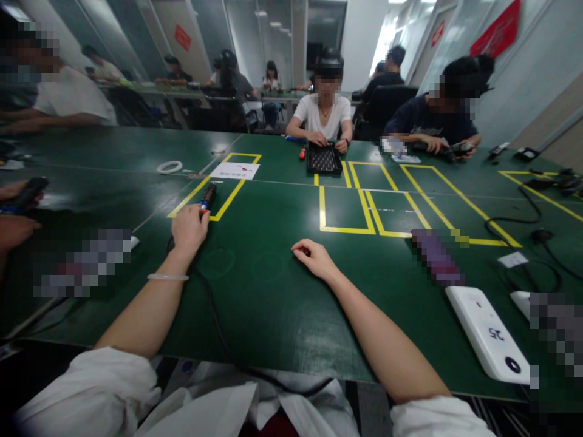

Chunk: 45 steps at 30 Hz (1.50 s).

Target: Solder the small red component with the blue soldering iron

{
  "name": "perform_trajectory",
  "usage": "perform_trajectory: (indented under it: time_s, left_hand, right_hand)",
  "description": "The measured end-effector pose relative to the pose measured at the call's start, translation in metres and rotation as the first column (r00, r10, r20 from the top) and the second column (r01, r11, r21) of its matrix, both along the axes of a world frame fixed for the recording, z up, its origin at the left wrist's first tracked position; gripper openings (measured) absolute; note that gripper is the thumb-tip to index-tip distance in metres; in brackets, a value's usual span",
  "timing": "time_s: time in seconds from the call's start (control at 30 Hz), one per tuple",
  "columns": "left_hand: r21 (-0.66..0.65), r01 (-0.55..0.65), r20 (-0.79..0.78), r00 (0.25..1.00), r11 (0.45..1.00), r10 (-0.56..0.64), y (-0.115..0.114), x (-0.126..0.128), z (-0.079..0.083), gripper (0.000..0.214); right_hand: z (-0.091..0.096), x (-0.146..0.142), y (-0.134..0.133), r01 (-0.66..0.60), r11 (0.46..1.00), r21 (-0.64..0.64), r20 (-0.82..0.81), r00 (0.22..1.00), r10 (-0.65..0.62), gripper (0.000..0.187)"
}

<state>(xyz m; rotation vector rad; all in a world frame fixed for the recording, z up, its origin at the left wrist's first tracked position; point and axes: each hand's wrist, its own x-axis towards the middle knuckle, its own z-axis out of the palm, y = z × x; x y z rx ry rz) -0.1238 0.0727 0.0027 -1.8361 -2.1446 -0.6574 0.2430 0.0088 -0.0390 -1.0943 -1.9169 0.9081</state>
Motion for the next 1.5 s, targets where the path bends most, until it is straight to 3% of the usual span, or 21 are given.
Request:
perform_trajectory:
  time_s: [0.1, 0.13, 0.2, 0.3, 0.37, 0.43, 0.63, 0.8, 0.87, 1.03, 1.3, 1.5]
  left_hand:
    - [-0.009, 0.269, 0.224, 0.939, 0.963, -0.26, -0.009, 0.04, 0.004, 0.036]
    - [-0.024, 0.391, 0.326, 0.873, 0.92, -0.363, -0.014, 0.058, 0.003, 0.034]
    - [-0.044, 0.631, 0.526, 0.674, 0.775, -0.519, -0.024, 0.095, -0.003, 0.031]
    - [-0.054, 0.83, 0.72, 0.418, 0.555, -0.554, -0.039, 0.139, -0.016, 0.035]
    - [-0.057, 0.879, 0.807, 0.32, 0.474, -0.497, -0.043, 0.156, -0.021, 0.045]
    - [-0.054, 0.897, 0.87, 0.258, 0.44, -0.42, -0.044, 0.163, -0.024, 0.056]
    - [-0.042, 0.906, 0.922, 0.197, 0.421, -0.333, -0.042, 0.163, -0.021, 0.06]
    - [0.02, 0.877, 0.921, 0.17, 0.48, -0.35, -0.048, 0.163, -0.027, 0.047]
    - [0.036, 0.863, 0.915, 0.174, 0.503, -0.365, -0.05, 0.163, -0.029, 0.04]
    - [0.018, 0.865, 0.887, 0.217, 0.501, -0.407, -0.051, 0.162, -0.031, 0.027]
    - [0.028, 0.852, 0.876, 0.231, 0.523, -0.423, -0.052, 0.163, -0.031, 0.026]
    - [0.035, 0.857, 0.867, 0.23, 0.514, -0.442, -0.054, 0.163, -0.03, 0.027]
  right_hand:
    - [0.0, -0.001, 0.001, -0.001, 1.0, -0.026, -0.016, 1.0, 0.001, 0.019]
    - [-0.001, -0.001, 0.001, -0.003, 0.999, -0.036, -0.033, 0.999, 0.001, 0.019]
    - [-0.003, -0.002, 0.002, -0.011, 0.999, -0.053, -0.093, 0.996, 0.006, 0.021]
    - [-0.006, -0.003, 0.002, -0.045, 0.996, -0.074, -0.174, 0.984, 0.032, 0.032]
    - [-0.006, -0.003, 0.002, -0.054, 0.996, -0.071, -0.175, 0.984, 0.04, 0.033]
    - [-0.005, -0.004, 0.0, -0.064, 0.996, -0.055, -0.153, 0.987, 0.055, 0.031]
    - [0.0, -0.007, -0.003, -0.126, 0.992, -0.006, -0.092, 0.988, 0.125, 0.023]
    - [-0.002, -0.005, -0.002, -0.066, 0.998, -0.026, -0.083, 0.995, 0.063, 0.021]
    - [-0.003, -0.004, -0.001, -0.046, 0.997, -0.056, -0.11, 0.993, 0.04, 0.021]
    - [-0.005, -0.003, 0.0, -0.049, 0.997, -0.066, -0.089, 0.995, 0.043, 0.022]
    - [-0.001, -0.004, -0.003, -0.057, 0.998, 0.007, -0.084, 0.995, 0.057, 0.021]
    - [0.001, -0.003, -0.003, -0.028, 0.999, -0.03, -0.071, 0.997, 0.026, 0.021]
